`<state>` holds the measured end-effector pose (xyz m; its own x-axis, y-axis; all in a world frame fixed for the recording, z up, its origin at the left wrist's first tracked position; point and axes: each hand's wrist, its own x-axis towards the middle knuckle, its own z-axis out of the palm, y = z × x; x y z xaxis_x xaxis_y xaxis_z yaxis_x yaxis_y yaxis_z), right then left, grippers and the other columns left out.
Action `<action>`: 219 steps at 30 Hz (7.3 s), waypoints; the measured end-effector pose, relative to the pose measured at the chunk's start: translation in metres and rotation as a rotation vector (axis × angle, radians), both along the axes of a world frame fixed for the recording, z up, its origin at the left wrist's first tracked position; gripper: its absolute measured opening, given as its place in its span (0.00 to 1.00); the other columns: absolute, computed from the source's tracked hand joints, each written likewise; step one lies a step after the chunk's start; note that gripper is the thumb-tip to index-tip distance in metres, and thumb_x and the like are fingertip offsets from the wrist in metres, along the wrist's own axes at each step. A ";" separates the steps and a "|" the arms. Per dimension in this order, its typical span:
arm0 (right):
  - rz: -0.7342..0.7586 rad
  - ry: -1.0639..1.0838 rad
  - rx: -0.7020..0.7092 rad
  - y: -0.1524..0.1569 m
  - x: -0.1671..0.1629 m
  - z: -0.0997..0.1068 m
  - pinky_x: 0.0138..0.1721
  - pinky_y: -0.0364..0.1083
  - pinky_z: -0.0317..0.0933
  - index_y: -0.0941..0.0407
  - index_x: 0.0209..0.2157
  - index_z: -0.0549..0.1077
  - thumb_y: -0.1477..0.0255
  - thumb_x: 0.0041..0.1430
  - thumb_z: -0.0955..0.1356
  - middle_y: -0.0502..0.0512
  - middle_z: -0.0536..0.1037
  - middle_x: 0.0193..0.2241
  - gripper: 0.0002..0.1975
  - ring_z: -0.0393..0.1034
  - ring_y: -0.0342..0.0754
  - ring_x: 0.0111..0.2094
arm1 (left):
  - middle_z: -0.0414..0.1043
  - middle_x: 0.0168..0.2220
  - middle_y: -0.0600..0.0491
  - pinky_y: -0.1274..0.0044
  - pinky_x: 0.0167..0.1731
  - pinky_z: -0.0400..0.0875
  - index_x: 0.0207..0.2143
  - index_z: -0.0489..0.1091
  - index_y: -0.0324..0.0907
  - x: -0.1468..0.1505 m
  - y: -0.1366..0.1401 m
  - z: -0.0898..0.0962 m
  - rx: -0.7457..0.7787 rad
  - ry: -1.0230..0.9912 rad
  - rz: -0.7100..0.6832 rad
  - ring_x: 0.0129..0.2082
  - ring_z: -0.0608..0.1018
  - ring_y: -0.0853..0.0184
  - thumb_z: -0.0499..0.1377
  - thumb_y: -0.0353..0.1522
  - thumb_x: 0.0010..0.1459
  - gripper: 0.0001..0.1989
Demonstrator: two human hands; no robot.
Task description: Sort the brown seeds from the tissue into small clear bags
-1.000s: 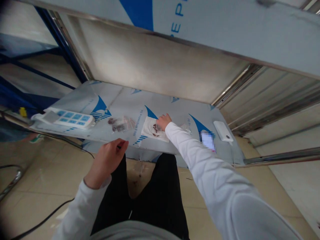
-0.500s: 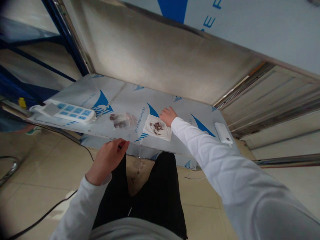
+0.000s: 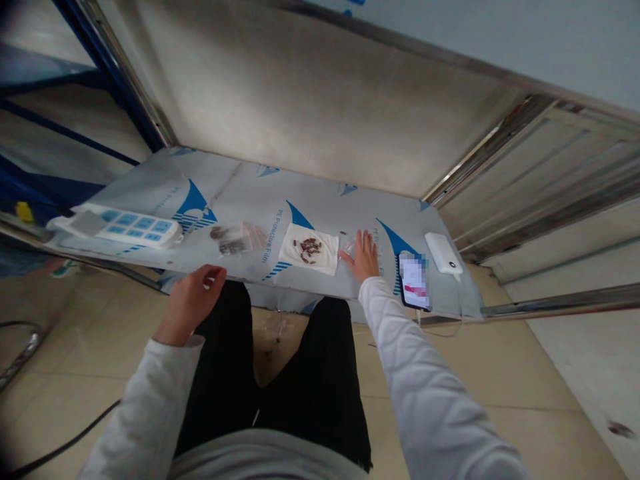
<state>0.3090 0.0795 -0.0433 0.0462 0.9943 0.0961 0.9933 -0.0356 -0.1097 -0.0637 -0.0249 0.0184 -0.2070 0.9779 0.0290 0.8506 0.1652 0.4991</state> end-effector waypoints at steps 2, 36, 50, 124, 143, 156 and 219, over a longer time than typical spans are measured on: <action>-0.007 0.042 0.000 0.000 -0.005 -0.006 0.62 0.60 0.41 0.65 0.65 0.43 0.55 0.64 0.52 0.71 0.44 0.66 0.36 0.36 0.59 0.67 | 0.78 0.33 0.49 0.77 0.33 0.68 0.37 0.72 0.41 -0.005 0.008 -0.004 0.055 -0.003 0.046 0.32 0.79 0.63 0.50 0.39 0.58 0.14; 0.375 -0.050 0.026 0.058 -0.076 0.031 0.41 0.45 0.59 0.57 0.43 0.74 0.67 0.63 0.63 0.57 0.79 0.38 0.12 0.70 0.49 0.41 | 0.77 0.36 0.47 0.74 0.40 0.69 0.41 0.71 0.39 -0.025 0.043 -0.033 0.159 -0.045 0.131 0.38 0.78 0.62 0.50 0.37 0.58 0.16; 0.301 0.400 0.259 0.015 -0.104 0.030 0.45 0.49 0.61 0.58 0.37 0.76 0.66 0.62 0.62 0.59 0.79 0.36 0.13 0.69 0.52 0.39 | 0.75 0.47 0.46 0.61 0.52 0.51 0.41 0.74 0.43 -0.008 0.097 -0.028 0.195 0.266 0.082 0.50 0.70 0.54 0.44 0.35 0.63 0.19; 0.369 0.990 0.242 -0.092 -0.120 0.065 0.47 0.46 0.62 0.55 0.49 0.70 0.65 0.53 0.71 0.53 0.76 0.37 0.22 0.71 0.47 0.41 | 0.75 0.23 0.55 0.80 0.25 0.64 0.26 0.70 0.42 0.078 -0.029 0.049 0.268 -0.375 0.014 0.22 0.75 0.70 0.55 0.43 0.57 0.15; 0.711 -0.615 -0.244 0.058 -0.125 0.075 0.49 0.56 0.50 0.62 0.38 0.78 0.76 0.48 0.71 0.69 0.74 0.44 0.12 0.63 0.60 0.48 | 0.77 0.28 0.50 0.78 0.28 0.61 0.31 0.71 0.42 0.017 -0.004 -0.026 0.002 -0.096 0.077 0.29 0.78 0.64 0.49 0.40 0.60 0.15; 0.386 -0.250 0.026 0.038 -0.042 0.083 0.48 0.54 0.51 0.58 0.51 0.65 0.63 0.54 0.68 0.65 0.74 0.47 0.25 0.65 0.58 0.49 | 0.74 0.45 0.45 0.76 0.43 0.66 0.47 0.69 0.40 0.008 0.085 -0.039 0.061 0.007 0.037 0.43 0.76 0.63 0.49 0.37 0.61 0.17; 0.338 1.089 0.144 -0.122 -0.145 0.096 0.35 0.43 0.66 0.56 0.37 0.78 0.67 0.56 0.70 0.55 0.78 0.33 0.09 0.72 0.45 0.33 | 0.76 0.27 0.53 0.81 0.31 0.69 0.26 0.75 0.37 0.084 -0.011 0.022 0.004 -1.306 -0.113 0.27 0.75 0.73 0.67 0.34 0.46 0.09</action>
